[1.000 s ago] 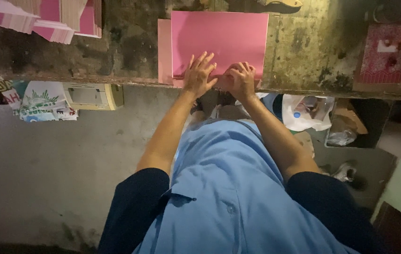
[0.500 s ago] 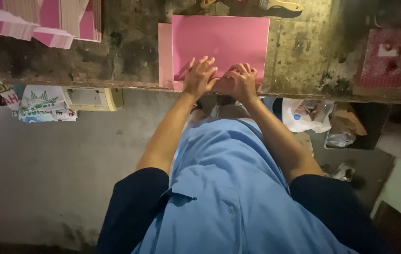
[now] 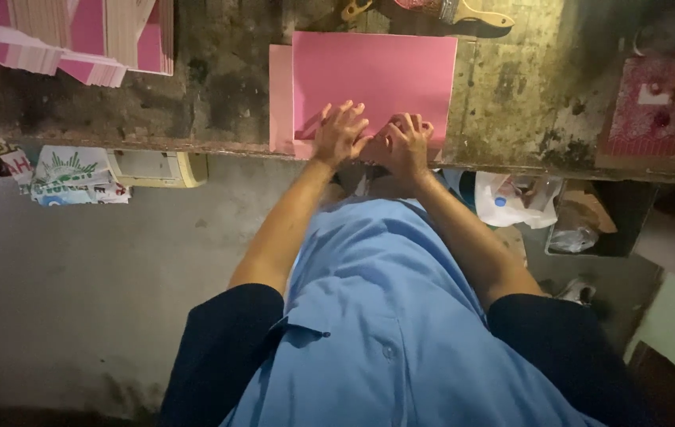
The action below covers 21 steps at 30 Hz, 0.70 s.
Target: The person aligns a pink cover sheet over a stack of paper, applies glue to the spine area using a brush, presses the cover down, and smooths it with both hands. The person then stacks the finished unit with others.
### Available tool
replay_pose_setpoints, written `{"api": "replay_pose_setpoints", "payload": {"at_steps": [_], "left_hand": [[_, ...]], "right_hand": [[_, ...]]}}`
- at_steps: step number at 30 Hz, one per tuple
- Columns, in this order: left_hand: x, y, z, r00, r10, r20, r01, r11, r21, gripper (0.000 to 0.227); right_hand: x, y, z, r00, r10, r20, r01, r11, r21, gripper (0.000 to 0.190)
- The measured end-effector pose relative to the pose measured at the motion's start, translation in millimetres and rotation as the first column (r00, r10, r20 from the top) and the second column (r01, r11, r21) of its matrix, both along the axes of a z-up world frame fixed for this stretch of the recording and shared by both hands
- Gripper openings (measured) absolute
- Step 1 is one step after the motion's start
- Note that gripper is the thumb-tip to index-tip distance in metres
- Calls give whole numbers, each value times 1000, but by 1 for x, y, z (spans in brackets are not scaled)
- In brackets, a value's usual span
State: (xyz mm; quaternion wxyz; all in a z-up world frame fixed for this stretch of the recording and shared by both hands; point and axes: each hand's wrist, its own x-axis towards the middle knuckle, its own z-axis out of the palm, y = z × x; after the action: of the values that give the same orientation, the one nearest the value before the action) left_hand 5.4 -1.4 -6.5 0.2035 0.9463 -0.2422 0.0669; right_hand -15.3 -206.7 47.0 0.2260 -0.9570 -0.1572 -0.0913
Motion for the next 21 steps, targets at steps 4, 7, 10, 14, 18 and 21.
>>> {"api": "replay_pose_setpoints", "payload": {"at_steps": [4, 7, 10, 14, 18, 21], "left_hand": [[3, 2, 5, 998, -64, 26, 63, 998, 27, 38], [7, 4, 15, 995, -95, 13, 95, 995, 8, 42], [7, 3, 2, 996, -94, 4, 94, 995, -38, 37], [10, 2, -8, 995, -100, 24, 102, 989, -110, 30], [11, 3, -7, 994, -91, 53, 93, 995, -46, 25], [15, 2, -7, 995, -66, 74, 69, 997, -37, 19]], "right_hand": [[-2, 4, 19, 1000, 3, 16, -3, 1000, 0, 10], [-1, 5, 16, 1000, 2, 18, -1, 1000, -13, 11], [-4, 4, 3, 1000, -18, 7, 18, 999, -39, 9], [-5, 3, -6, 999, -39, 11, 39, 999, -4, 8], [2, -11, -35, 998, -53, -36, 55, 998, 41, 25], [9, -14, -23, 998, -11, -69, 17, 996, 86, 49]]}}
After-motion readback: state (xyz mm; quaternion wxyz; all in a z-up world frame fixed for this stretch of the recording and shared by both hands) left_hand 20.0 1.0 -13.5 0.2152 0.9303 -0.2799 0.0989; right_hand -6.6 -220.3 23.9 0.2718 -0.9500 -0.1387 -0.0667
